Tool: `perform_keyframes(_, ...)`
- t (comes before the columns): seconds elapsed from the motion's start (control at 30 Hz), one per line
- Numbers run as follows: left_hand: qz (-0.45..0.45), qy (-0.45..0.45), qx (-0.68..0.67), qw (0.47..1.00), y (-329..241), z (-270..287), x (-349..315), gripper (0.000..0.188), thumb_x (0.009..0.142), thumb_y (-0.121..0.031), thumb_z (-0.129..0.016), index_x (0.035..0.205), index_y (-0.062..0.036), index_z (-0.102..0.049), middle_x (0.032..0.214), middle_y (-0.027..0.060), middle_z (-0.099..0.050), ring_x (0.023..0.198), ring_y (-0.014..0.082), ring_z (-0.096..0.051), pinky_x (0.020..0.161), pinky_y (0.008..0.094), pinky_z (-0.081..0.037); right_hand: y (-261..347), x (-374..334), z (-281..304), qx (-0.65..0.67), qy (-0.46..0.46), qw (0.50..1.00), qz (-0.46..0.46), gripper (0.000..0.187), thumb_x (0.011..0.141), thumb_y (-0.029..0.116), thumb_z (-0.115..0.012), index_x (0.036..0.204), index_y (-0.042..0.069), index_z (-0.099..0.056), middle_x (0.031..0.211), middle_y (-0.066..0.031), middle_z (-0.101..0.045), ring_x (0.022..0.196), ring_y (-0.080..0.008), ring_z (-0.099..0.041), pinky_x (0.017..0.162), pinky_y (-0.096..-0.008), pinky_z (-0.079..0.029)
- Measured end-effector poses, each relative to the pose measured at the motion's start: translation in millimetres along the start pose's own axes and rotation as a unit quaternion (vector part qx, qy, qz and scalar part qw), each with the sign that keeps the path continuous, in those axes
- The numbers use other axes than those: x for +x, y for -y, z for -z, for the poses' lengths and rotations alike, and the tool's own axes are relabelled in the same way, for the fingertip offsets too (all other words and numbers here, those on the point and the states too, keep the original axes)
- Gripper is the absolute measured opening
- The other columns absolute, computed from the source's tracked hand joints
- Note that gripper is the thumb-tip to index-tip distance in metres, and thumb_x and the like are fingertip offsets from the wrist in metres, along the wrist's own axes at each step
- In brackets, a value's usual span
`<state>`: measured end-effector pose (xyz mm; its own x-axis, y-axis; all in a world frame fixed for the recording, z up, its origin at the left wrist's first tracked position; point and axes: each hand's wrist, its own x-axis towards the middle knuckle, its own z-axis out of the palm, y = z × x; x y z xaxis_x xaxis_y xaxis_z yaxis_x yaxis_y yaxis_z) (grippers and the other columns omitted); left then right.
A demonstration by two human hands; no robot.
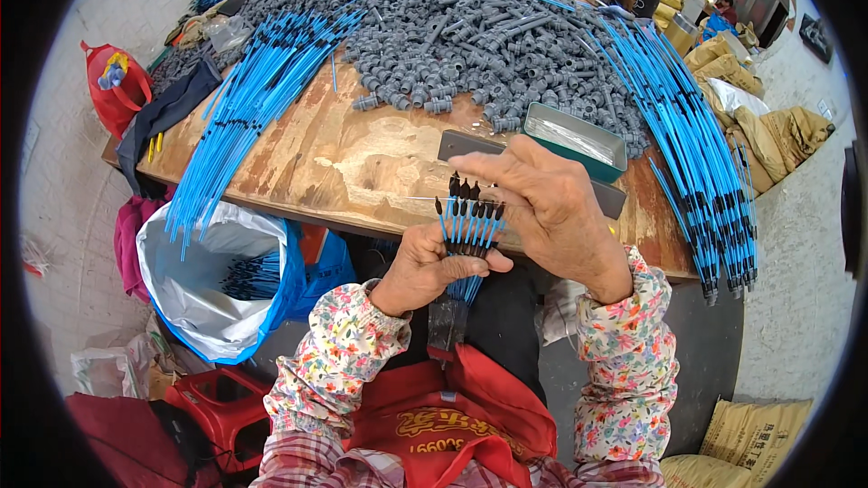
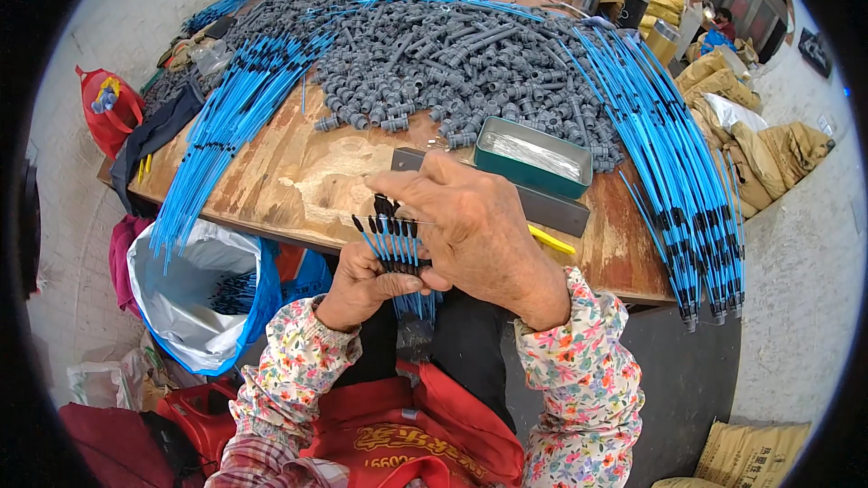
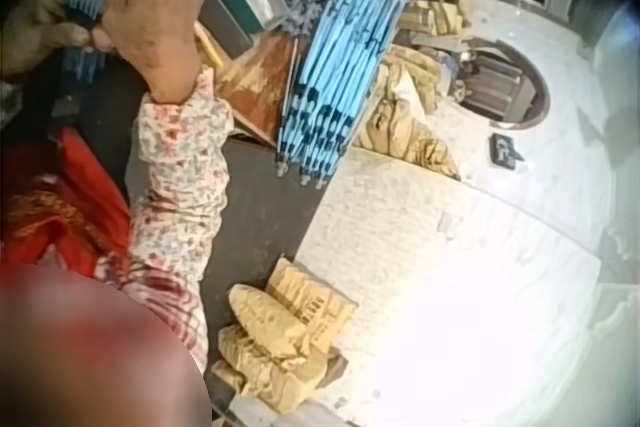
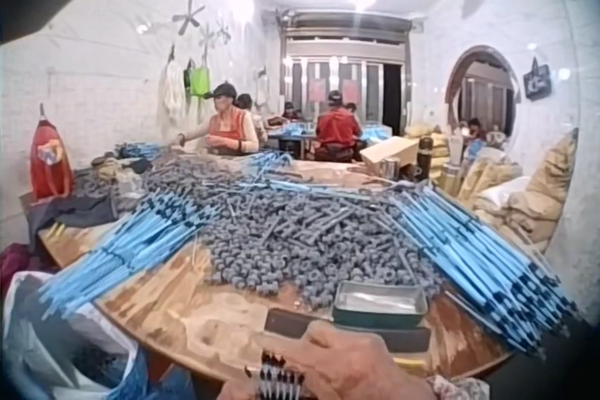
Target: Assembling and securing bundles of blue hoses using clips and tools at a workstation.
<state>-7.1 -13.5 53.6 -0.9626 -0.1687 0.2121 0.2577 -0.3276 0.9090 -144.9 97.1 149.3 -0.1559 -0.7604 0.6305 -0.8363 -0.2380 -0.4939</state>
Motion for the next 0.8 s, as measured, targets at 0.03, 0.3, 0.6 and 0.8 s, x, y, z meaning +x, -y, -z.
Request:
perform_keyframes(0.03,0.002,0.000,-0.003,1.000,-0.1,0.0,-0.1,0.028,0.087,0.000,-0.059,0.114,0.0031,-0.057,0.097,0.0138,-0.068,0.094,0.0178,-0.065,0.083,0.0277,-0.051,-0.1,0.2,1.0,-0.013,0.019,1.000,0.000,0.030,0.075,-0.007,-0.058,0.102,0.002,-0.064,0.073,-0.0102,-0.050,0.064,-0.0229,-0.052,0.057,-0.0303,-0.041)
perform_keyframes(0.3,0.010,0.025,-0.006,1.000,-1.5,3.1,0.6,0.027,0.087,0.001,-0.058,0.113,0.0041,-0.057,0.097,0.0142,-0.068,0.094,0.0181,-0.065,0.085,0.0291,-0.051,-1.0,2.9,2.0,-0.013,0.052,0.999,0.009,0.035,0.073,-0.008,-0.058,0.105,0.003,-0.064,0.073,-0.0095,-0.050,0.065,-0.0226,-0.053,0.057,-0.0300,-0.042)
perform_keyframes(0.6,0.016,0.015,0.010,1.000,-1.1,0.1,0.3,0.027,0.087,0.002,-0.058,0.113,0.0036,-0.058,0.098,0.0135,-0.068,0.095,0.0177,-0.064,0.085,0.0295,-0.050,-1.6,-2.0,-3.7,-0.047,0.006,0.998,0.031,0.029,0.072,-0.008,-0.059,0.098,0.002,-0.066,0.068,-0.0092,-0.049,0.058,-0.0204,-0.051,0.051,-0.0295,-0.040)
perform_keyframes(0.8,-0.009,0.002,0.026,1.000,1.0,-1.8,-0.2,0.028,0.086,0.003,-0.058,0.115,0.0029,-0.058,0.097,0.0124,-0.068,0.095,0.0173,-0.064,0.086,0.0293,-0.050,1.2,-6.1,-2.1,-0.091,-0.020,0.995,0.020,0.028,0.073,-0.008,-0.059,0.098,0.002,-0.067,0.067,-0.0091,-0.050,0.055,-0.0196,-0.051,0.048,-0.0297,-0.039)
